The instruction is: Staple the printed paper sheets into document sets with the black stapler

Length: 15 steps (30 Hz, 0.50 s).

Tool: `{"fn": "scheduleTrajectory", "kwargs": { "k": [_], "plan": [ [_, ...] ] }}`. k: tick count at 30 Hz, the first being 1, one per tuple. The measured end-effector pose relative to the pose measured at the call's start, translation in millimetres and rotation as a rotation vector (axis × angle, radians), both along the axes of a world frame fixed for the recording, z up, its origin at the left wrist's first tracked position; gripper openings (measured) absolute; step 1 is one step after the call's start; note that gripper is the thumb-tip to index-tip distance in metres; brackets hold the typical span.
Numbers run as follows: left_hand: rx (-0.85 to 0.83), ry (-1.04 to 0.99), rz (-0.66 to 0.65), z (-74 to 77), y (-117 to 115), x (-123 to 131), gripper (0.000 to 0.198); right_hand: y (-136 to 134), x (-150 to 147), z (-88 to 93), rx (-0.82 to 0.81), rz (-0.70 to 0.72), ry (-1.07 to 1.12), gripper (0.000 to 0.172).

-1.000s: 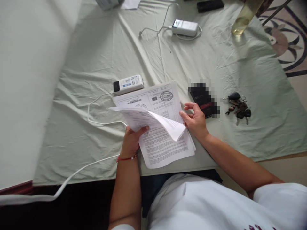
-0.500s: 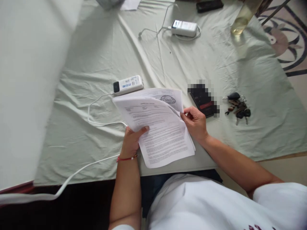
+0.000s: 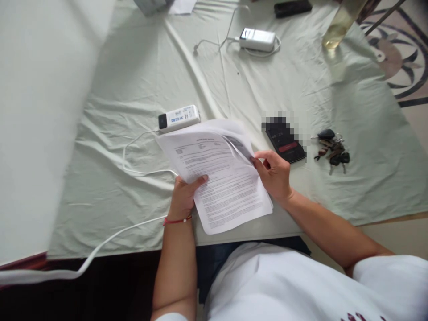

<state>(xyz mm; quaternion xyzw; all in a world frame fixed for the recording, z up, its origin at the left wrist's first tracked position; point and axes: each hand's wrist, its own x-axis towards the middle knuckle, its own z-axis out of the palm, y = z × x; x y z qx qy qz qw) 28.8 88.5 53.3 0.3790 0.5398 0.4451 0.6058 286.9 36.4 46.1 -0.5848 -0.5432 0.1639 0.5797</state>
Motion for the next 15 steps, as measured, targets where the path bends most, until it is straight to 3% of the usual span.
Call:
{"fn": "scheduleTrajectory", "kwargs": {
  "k": [6, 10, 15],
  "plan": [
    [-0.007, -0.007, 0.012, 2.9, -0.3, 0.1, 0.06, -4.9, -1.0, 6.8, 0.155, 0.01, -0.121, 0.007],
    [-0.017, -0.061, 0.015, 6.3, 0.3, 1.5, 0.043, -11.4, -7.0, 11.6, 0.24, 0.166, -0.212, 0.013],
    [-0.01, -0.054, 0.013, 9.1, 1.9, 4.5, 0.046, -17.6, -16.9, 15.2, 0.329, 0.317, -0.271, 0.015]
  ]
}}
